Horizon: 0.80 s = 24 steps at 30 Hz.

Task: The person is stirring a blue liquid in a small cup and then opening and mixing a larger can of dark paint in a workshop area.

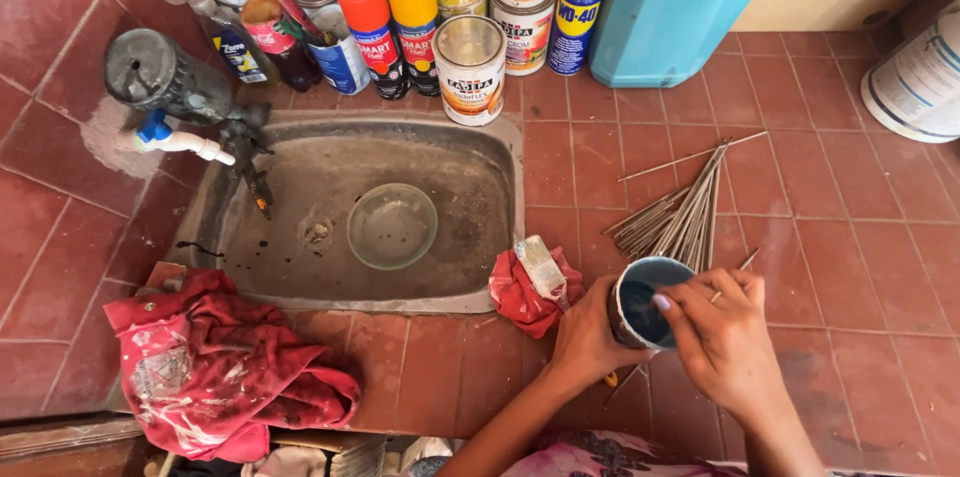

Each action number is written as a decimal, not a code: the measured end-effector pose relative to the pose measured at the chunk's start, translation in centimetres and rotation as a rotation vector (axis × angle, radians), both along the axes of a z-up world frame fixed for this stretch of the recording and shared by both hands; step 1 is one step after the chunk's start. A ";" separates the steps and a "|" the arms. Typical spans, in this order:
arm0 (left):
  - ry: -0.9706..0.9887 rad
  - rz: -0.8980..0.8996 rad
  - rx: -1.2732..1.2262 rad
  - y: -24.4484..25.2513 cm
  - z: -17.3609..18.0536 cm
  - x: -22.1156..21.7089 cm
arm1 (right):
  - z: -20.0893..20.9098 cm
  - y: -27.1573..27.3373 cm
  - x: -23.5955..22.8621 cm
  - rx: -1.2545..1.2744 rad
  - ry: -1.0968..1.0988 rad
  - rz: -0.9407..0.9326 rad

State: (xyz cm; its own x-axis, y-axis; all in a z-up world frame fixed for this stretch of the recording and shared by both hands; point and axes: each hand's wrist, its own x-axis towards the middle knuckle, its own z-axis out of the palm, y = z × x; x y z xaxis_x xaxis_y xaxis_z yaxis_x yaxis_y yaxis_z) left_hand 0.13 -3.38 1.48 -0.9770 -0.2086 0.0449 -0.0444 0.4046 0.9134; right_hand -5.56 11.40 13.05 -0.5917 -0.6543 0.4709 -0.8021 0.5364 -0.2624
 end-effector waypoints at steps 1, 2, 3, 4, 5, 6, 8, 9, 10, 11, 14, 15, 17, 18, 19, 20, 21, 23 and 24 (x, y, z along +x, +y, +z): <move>0.006 -0.003 -0.003 0.1 -0.1 0.0 | 0.2 0.2 0.1 -0.007 -0.055 0.018; 0.008 0.000 -0.003 0.0 0.1 0.0 | -0.1 0.2 -0.2 -0.007 -0.053 0.020; -0.002 0.003 0.006 0.0 0.3 0.0 | -0.4 0.3 -0.3 0.026 0.009 -0.043; -0.011 0.006 0.015 0.0 0.5 0.1 | -0.6 0.5 -0.5 0.059 0.071 -0.106; -0.011 0.005 0.015 0.0 0.4 0.1 | -0.6 0.3 -0.4 0.059 0.070 -0.106; -0.012 0.001 0.016 0.1 0.3 0.1 | -0.5 0.1 -0.2 0.001 0.015 -0.042; -0.012 0.002 0.011 -0.1 0.2 0.1 | -0.5 0.0 -0.2 -0.061 -0.038 0.028; -0.002 0.003 0.008 0.0 0.2 0.1 | -0.6 0.2 -0.2 -0.030 -0.028 0.005; 0.008 0.003 0.004 0.0 0.1 0.1 | -0.8 0.4 -0.2 0.001 -0.017 -0.019; 0.007 0.002 0.007 0.0 0.3 0.1 | -0.8 0.3 -0.3 0.004 -0.018 -0.021; 0.009 0.007 0.025 0.0 0.5 0.2 | -0.6 0.1 -0.4 0.017 0.067 -0.071; 0.002 0.006 0.025 0.0 0.6 0.2 | -0.3 0.0 -0.2 -0.023 -0.073 -0.007; -0.005 0.005 0.026 -0.1 0.7 0.2 | -0.2 0.1 -0.2 -0.062 -0.213 0.057; -0.014 0.003 0.019 -0.1 0.6 0.2 | -0.4 0.3 -0.5 -0.018 -0.116 -0.008; -0.023 0.000 0.015 0.0 0.6 0.1 | -0.6 0.7 -0.7 0.029 -0.019 -0.074; -0.023 -0.001 0.018 0.0 0.6 0.1 | -0.7 0.6 -0.8 0.032 -0.019 -0.076; -0.008 0.002 0.023 0.0 0.5 0.1 | -0.9 0.5 -1.0 0.015 -0.008 -0.053; 0.006 0.008 0.025 -0.1 0.5 0.2 | -0.7 0.3 -0.8 -0.004 0.003 -0.028; 0.006 0.000 0.016 -0.1 0.5 0.2 | -0.3 0.2 -0.4 -0.053 -0.178 0.023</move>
